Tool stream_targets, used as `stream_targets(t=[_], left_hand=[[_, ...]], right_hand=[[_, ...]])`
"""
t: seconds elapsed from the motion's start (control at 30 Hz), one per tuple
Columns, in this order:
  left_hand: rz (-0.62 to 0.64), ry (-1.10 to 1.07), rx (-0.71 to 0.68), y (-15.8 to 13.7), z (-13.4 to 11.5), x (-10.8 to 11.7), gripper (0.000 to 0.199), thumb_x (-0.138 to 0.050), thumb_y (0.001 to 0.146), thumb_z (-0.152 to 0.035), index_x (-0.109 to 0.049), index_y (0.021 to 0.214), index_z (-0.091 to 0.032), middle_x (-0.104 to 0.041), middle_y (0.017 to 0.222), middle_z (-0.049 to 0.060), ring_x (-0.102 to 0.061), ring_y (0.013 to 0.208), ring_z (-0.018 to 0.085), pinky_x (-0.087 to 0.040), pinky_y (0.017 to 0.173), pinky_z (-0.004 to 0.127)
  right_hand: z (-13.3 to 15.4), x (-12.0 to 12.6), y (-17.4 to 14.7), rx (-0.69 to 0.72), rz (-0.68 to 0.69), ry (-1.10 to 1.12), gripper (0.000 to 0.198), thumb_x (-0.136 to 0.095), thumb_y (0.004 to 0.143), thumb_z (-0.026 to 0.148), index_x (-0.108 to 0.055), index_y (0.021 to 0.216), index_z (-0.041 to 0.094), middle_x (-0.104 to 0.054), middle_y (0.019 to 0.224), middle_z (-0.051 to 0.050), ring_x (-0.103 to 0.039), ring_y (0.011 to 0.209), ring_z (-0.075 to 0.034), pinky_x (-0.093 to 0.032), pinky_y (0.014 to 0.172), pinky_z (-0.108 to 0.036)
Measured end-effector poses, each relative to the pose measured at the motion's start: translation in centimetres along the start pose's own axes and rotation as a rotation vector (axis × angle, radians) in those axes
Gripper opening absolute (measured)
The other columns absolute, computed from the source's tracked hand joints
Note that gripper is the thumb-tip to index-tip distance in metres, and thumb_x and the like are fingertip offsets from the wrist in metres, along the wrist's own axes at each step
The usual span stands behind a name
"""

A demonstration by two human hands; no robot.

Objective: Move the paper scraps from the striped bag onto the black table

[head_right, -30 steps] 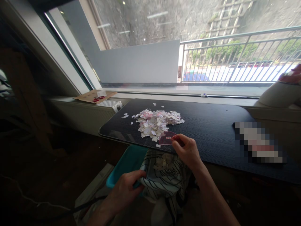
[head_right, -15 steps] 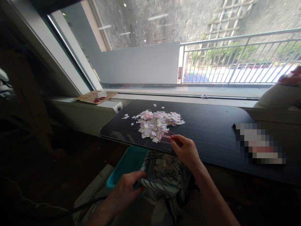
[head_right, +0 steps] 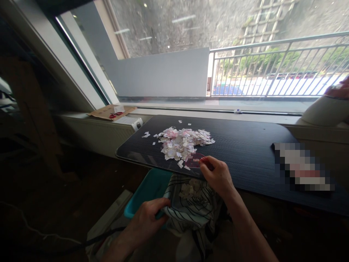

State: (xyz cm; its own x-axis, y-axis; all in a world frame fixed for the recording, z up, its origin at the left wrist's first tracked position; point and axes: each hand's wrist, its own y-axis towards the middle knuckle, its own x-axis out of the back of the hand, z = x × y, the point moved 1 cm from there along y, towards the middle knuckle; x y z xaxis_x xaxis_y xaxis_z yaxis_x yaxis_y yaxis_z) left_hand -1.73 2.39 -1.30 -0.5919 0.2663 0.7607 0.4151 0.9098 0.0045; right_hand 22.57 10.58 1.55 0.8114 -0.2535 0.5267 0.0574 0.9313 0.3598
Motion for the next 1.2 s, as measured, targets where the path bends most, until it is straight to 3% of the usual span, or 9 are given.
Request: stream_targets(t=[0.17, 0.3, 0.53, 0.8, 1.2], left_hand=[[0.000, 0.007, 0.007, 0.02, 0.03, -0.09, 0.028, -0.050, 0.073, -0.007, -0.061, 0.094, -0.021, -0.067, 0.091, 0.001, -0.062, 0.087, 0.018, -0.042, 0.073, 0.023], [-0.003, 0.020, -0.003, 0.06, 0.15, -0.19, 0.028, -0.050, 0.072, -0.007, -0.062, 0.093, -0.021, -0.067, 0.091, 0.001, -0.062, 0.087, 0.018, -0.041, 0.073, 0.024], [0.003, 0.027, 0.007, 0.00, 0.08, 0.00, 0.026, -0.051, 0.074, -0.008, -0.062, 0.094, -0.021, -0.067, 0.090, 0.000, -0.062, 0.086, 0.018, -0.041, 0.072, 0.024], [-0.017, -0.025, 0.011, -0.08, 0.23, 0.05, 0.025, -0.052, 0.074, -0.008, -0.062, 0.092, -0.021, -0.067, 0.090, -0.001, -0.062, 0.087, 0.017, -0.041, 0.073, 0.023], [-0.030, -0.026, 0.005, -0.10, 0.08, 0.07, 0.026, -0.052, 0.073, -0.007, -0.062, 0.092, -0.021, -0.067, 0.090, -0.001, -0.063, 0.087, 0.017, -0.041, 0.073, 0.022]], right_hand=[[0.34, 0.01, -0.15, 0.032, 0.086, 0.016, 0.027, -0.055, 0.079, 0.034, -0.072, 0.085, 0.014, -0.072, 0.075, -0.005, -0.063, 0.067, -0.017, -0.048, 0.060, -0.025], [0.18, 0.07, -0.14, 0.020, 0.065, 0.009, 0.026, -0.054, 0.078, 0.033, -0.071, 0.079, 0.014, -0.071, 0.072, -0.005, -0.063, 0.065, -0.017, -0.047, 0.059, -0.025], [-0.13, -0.40, 0.15, 0.011, 0.126, 0.000, 0.029, -0.055, 0.079, 0.037, -0.072, 0.091, 0.016, -0.072, 0.080, -0.005, -0.064, 0.070, -0.018, -0.048, 0.066, -0.027], [-0.04, 0.15, -0.27, -0.043, -0.046, 0.045, 0.019, -0.054, 0.074, 0.029, -0.068, 0.072, 0.016, -0.066, 0.065, -0.002, -0.056, 0.060, -0.015, -0.043, 0.057, -0.024], [0.12, 0.34, -0.35, -0.021, 0.023, 0.080, 0.019, -0.056, 0.074, 0.030, -0.067, 0.071, 0.016, -0.064, 0.061, 0.000, -0.054, 0.057, -0.014, -0.041, 0.054, -0.023]])
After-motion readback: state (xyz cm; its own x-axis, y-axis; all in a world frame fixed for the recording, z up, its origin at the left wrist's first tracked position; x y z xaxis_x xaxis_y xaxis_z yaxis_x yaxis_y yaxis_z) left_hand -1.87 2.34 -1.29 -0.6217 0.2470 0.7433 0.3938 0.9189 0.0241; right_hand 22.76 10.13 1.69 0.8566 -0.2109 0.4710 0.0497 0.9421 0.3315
